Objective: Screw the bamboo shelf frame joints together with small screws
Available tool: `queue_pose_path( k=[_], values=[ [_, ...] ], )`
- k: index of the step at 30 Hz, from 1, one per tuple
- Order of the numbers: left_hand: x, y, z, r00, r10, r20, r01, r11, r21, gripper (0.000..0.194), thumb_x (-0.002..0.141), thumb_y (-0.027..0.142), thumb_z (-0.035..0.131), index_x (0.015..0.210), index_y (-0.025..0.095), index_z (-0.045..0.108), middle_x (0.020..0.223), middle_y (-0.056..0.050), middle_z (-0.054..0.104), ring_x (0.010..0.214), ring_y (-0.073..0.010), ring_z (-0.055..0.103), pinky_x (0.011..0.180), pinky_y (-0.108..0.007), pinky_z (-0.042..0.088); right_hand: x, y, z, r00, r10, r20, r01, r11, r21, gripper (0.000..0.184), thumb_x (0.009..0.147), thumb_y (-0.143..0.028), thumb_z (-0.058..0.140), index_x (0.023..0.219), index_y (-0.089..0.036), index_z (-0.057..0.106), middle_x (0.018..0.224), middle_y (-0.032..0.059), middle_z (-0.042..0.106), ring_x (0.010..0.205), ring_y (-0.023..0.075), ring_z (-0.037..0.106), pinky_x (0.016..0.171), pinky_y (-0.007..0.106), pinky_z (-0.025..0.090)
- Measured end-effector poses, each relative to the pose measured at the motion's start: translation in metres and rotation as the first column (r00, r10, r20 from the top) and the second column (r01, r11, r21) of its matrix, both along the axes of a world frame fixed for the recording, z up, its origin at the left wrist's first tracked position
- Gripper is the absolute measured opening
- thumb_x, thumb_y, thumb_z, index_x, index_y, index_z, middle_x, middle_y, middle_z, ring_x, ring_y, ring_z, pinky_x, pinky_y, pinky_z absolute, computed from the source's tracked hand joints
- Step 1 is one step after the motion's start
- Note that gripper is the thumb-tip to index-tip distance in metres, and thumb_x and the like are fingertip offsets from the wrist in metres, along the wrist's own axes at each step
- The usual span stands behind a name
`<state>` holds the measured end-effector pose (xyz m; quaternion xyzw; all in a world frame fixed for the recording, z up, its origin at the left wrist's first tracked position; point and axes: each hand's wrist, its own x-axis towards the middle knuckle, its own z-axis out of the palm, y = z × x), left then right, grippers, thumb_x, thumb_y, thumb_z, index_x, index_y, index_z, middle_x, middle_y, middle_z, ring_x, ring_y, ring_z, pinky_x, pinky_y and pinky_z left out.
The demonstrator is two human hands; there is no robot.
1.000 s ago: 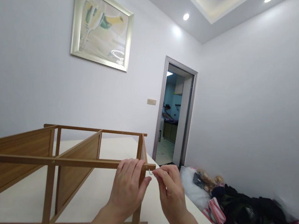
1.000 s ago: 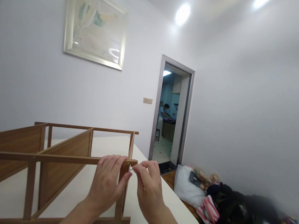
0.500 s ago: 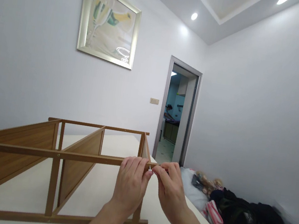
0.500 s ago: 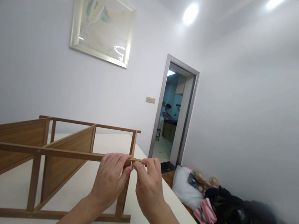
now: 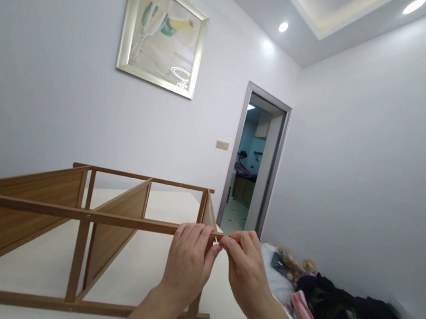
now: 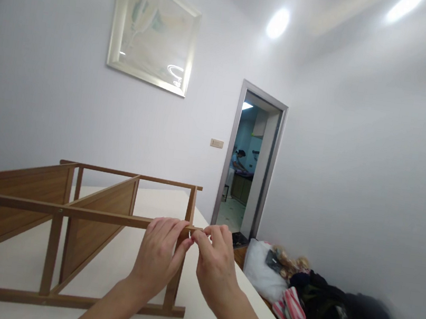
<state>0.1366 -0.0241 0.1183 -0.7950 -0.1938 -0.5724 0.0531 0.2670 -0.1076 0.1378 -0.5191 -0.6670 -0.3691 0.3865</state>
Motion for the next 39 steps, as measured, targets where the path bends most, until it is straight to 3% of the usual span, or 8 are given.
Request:
queue_pose_path(
  k=[7,17,21,30,39],
  values=[
    [0.000,0.000,-0.001,0.999,-0.033,0.003,0.033,0.999,-0.022,0.018,0.097,0.025,0.046,0.109,0.020,0.060,0.096,-0.006,0.067,0.095,-0.0230,0.058,0.094,-0.044,0.040,-0.001,-0.002,0.005,1.000,0.018,0.021,-0.017,0.998,-0.062,0.023,0.098,-0.010,0.044,0.092,-0.020,0.064,0.084,0.0062,0.058,0.079,0.0193,0.044,0.071,0.034,0.040],
    [0.001,0.001,0.000,0.999,-0.038,0.009,0.038,0.999,-0.037,0.018,0.097,0.021,0.046,0.108,0.020,0.060,0.094,-0.004,0.066,0.092,-0.0217,0.057,0.091,-0.042,0.040,-0.010,-0.007,0.029,0.987,-0.077,0.140,0.097,0.985,-0.143,0.028,0.095,-0.006,0.043,0.081,-0.018,0.064,0.079,0.0059,0.054,0.077,0.0187,0.039,0.069,0.034,0.033],
    [0.000,-0.001,0.003,0.999,-0.045,-0.004,0.044,0.997,-0.064,0.019,0.098,0.018,0.043,0.101,0.021,0.061,0.090,-0.003,0.065,0.089,-0.0208,0.058,0.088,-0.040,0.041,-0.011,-0.005,0.035,0.985,-0.064,0.158,0.086,0.987,-0.135,0.026,0.094,-0.006,0.045,0.080,-0.017,0.064,0.077,0.0057,0.054,0.076,0.0183,0.038,0.067,0.034,0.032],
    [0.000,-0.002,0.002,0.999,-0.045,0.006,0.046,0.997,-0.067,0.015,0.095,0.021,0.050,0.107,0.020,0.060,0.093,-0.004,0.065,0.093,-0.0225,0.057,0.092,-0.044,0.041,0.000,-0.007,0.032,0.988,0.021,0.154,-0.004,0.994,-0.110,0.030,0.098,-0.012,0.043,0.089,-0.020,0.070,0.086,0.0085,0.061,0.081,0.0193,0.045,0.069,0.035,0.041],
    [0.000,-0.002,0.004,0.999,-0.049,0.003,0.049,0.996,-0.078,0.016,0.094,0.019,0.050,0.106,0.021,0.060,0.093,-0.004,0.065,0.093,-0.0226,0.057,0.091,-0.044,0.041,0.000,-0.007,0.034,0.987,0.009,0.160,0.020,0.983,-0.182,0.026,0.096,-0.008,0.046,0.088,-0.019,0.067,0.085,0.0074,0.057,0.082,0.0198,0.044,0.070,0.034,0.041]
  ],
)
